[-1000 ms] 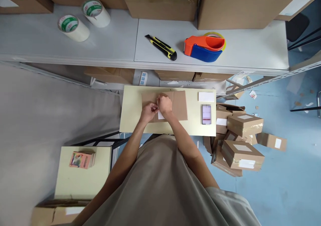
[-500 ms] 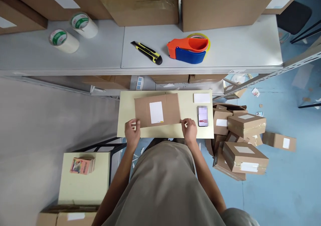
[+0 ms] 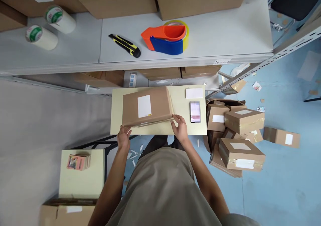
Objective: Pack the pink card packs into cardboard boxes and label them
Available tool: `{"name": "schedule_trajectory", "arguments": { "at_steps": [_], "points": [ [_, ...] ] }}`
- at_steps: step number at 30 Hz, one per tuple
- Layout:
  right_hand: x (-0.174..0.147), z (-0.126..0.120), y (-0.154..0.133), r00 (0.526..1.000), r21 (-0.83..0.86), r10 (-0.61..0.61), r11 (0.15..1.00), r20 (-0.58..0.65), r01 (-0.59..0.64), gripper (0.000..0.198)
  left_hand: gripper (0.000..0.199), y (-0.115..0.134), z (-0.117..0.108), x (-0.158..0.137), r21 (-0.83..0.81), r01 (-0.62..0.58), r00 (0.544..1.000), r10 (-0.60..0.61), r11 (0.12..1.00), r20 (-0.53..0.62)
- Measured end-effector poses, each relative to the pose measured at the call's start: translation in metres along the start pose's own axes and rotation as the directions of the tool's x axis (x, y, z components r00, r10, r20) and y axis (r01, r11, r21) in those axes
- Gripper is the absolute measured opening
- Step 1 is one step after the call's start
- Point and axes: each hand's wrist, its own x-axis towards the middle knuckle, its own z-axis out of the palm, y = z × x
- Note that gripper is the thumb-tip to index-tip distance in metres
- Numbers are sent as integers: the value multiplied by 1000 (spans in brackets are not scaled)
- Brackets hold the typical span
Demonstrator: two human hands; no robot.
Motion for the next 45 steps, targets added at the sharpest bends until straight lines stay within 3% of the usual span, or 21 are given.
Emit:
{"name": "schedule_trajectory", "arguments": {
  "at_steps": [3, 5, 8, 13, 21, 25, 29, 32, 37, 40, 45],
  "points": [
    [-9, -17, -18, 999, 22, -43, 999, -30, 44, 43, 47, 5, -13, -13, 18, -191, 982, 191, 981, 13],
    [-20, -24, -26, 997, 34, -49, 998, -59, 51, 43, 47, 8, -21, -22, 37, -326, 944, 323, 945, 68],
    [-44, -27, -25, 995, 20, -17, 1000, -96, 19, 43, 48, 7, -31, -34, 109, -413, 908, 401, 904, 120],
    [-101, -27, -9, 995, -22, 53, 998, -80, -55, 43, 38, -23, -54, -49, 217, -389, 921, 371, 895, 120],
    [-219, -43, 3, 987, 0, 76, 997, -139, -77, 41, 48, -88, -98, -109, 66, -330, 939, 320, 942, 127],
    [-273, -67, 8, 964, 22, 110, 994, -243, -108, 38, 48, -106, -96, -151, 32, -318, 937, 308, 948, 166],
    [-317, -110, 13, 910, 9, 157, 986, -385, -166, 38, 44, -121, -79, -198, 41, -305, 905, 276, 952, 323],
    [-338, -153, 19, 840, -16, 181, 975, -511, -220, 42, 41, -126, -59, -238, 47, -292, 825, 226, 955, 517],
    [-349, -236, 36, 716, -77, 172, 951, -676, -301, 45, 44, -120, -12, -309, -24, -297, 561, 194, 955, 804],
    [-343, -288, 50, 653, -128, 129, 935, -746, -330, 48, 46, -111, 21, -347, -78, -365, 426, 241, 928, 872],
    [-319, -368, 87, 593, -166, 57, 935, -803, -315, 51, 45, -95, 88, -400, -157, -482, 257, 310, 862, 915]
  ]
}}
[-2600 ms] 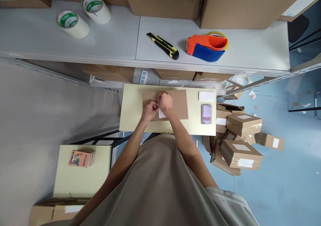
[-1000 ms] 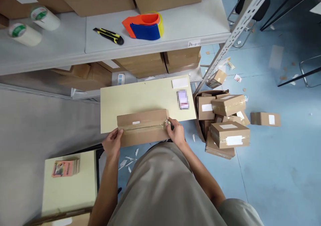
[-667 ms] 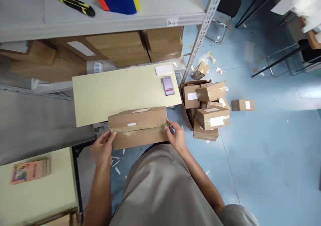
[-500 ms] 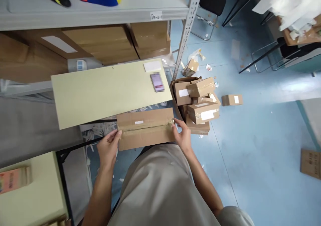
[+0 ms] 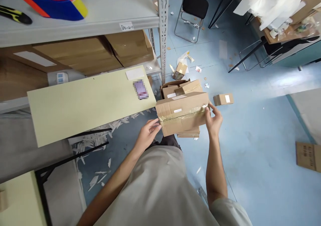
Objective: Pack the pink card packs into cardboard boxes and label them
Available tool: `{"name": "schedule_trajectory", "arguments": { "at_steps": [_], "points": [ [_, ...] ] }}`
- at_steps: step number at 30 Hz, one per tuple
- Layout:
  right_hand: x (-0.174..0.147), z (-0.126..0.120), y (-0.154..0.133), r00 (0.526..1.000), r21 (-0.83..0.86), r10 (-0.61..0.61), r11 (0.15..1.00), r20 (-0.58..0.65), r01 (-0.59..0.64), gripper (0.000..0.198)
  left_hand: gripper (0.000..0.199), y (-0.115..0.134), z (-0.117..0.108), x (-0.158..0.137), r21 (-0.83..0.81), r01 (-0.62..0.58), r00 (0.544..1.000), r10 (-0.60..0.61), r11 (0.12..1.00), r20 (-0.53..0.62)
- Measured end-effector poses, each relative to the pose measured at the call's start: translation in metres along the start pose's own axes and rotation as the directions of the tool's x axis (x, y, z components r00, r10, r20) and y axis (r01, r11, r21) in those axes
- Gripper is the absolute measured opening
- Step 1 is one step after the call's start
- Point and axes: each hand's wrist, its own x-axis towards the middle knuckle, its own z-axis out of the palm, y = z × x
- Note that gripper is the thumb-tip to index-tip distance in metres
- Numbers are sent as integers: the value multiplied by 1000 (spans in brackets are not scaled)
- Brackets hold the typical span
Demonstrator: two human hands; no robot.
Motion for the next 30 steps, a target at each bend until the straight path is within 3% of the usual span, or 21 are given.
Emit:
{"name": "schedule_trajectory", "arguments": {
  "at_steps": [6, 13, 20, 30],
  "points": [
    [89, 7, 64, 996, 98, 77, 992, 46, -81, 52, 45, 12, 74, 79, 27, 9, 994, -12, 1000, 105],
    [147, 26, 134, 974, 128, 160, 975, 158, -180, 52, 49, -11, 137, 148, 82, 68, 995, -74, 994, 70],
    [177, 43, 151, 972, 135, 152, 975, 180, -177, 50, 54, -8, 154, 188, 116, 78, 997, -80, 990, 12],
    [200, 48, 149, 975, 157, 113, 977, 189, -143, 50, 53, -8, 159, 195, 83, 61, 998, -61, 995, 2]
  ]
}}
